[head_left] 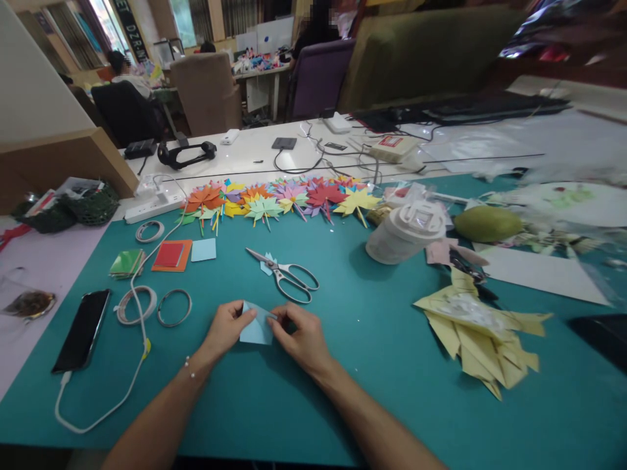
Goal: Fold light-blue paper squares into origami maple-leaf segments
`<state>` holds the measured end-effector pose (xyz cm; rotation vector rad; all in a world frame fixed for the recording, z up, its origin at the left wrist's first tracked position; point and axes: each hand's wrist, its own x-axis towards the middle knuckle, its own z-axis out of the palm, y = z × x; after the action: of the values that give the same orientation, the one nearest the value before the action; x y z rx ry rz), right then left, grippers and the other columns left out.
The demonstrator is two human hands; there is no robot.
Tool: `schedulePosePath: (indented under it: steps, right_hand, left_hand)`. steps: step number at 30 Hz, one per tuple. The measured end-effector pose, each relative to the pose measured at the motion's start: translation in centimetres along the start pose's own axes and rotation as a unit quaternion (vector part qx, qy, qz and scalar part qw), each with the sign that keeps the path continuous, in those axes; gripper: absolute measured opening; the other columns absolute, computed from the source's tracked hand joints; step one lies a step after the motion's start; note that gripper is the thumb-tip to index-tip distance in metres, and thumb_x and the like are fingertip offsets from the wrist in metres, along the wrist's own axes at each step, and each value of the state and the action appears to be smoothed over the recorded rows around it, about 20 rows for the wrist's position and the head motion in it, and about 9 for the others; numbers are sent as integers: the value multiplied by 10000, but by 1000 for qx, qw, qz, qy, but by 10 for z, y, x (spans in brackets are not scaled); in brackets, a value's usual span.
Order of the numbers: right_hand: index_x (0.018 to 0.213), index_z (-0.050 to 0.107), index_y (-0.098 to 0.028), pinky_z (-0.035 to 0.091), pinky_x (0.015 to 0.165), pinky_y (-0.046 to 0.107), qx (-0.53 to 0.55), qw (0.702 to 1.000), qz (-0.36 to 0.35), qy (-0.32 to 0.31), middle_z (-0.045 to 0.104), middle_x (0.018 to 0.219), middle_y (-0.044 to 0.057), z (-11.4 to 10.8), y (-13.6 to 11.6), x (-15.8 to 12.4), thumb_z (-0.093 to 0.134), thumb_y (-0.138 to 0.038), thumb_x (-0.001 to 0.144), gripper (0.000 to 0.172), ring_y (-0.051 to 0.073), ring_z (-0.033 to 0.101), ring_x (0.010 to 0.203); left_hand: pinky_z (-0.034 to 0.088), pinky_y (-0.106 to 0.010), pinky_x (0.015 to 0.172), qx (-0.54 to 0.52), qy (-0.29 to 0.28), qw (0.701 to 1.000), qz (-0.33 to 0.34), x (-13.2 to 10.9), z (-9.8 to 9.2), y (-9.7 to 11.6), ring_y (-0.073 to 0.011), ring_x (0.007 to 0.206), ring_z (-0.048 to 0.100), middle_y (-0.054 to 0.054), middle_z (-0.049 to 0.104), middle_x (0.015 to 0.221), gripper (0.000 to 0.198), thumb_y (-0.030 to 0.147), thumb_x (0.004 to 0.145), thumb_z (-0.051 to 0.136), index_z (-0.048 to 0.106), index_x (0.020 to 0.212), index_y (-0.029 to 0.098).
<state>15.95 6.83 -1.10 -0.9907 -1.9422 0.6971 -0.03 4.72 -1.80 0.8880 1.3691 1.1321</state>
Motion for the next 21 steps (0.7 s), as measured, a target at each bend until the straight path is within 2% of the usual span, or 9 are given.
schedulePosePath:
  steps: [7,12,15,21]
  right_hand:
    - [947,630,-166,477,579,249,-28,994,-105,-11,641,721,62,-1,2,-1,473,-181,836,193,148,593,644]
    - [1025,611,-180,512,655,261,-14,985,-165,-47,685,869,81,-2,4,-1,463,-128,836,246,157,630,763]
    - [1012,615,-178,522,670,257,-7,982,-182,-54,687,896,86,-2,5,-1,458,-108,832,249,156,636,792]
    - [1012,617,-183,535,683,260,-4,983,-172,-58,681,904,90,-1,6,-2,437,-94,827,273,158,640,823]
  left_hand:
    - [296,-193,427,-14,8,1000,-23,2,-5,-3,-68,422,399,36,513,466,288,390,582,695,630,586,110]
    - [344,-198,454,-34,13,999,-41,2,-4,1,-86,448,467,5,592,532,320,398,557,711,668,680,105]
    - [339,-187,444,-56,16,997,-50,2,-3,4,-81,439,468,16,588,519,312,373,531,728,662,698,117]
    - [363,-190,448,-83,3,994,-65,0,-2,7,-89,448,483,28,558,507,289,391,542,708,622,644,135]
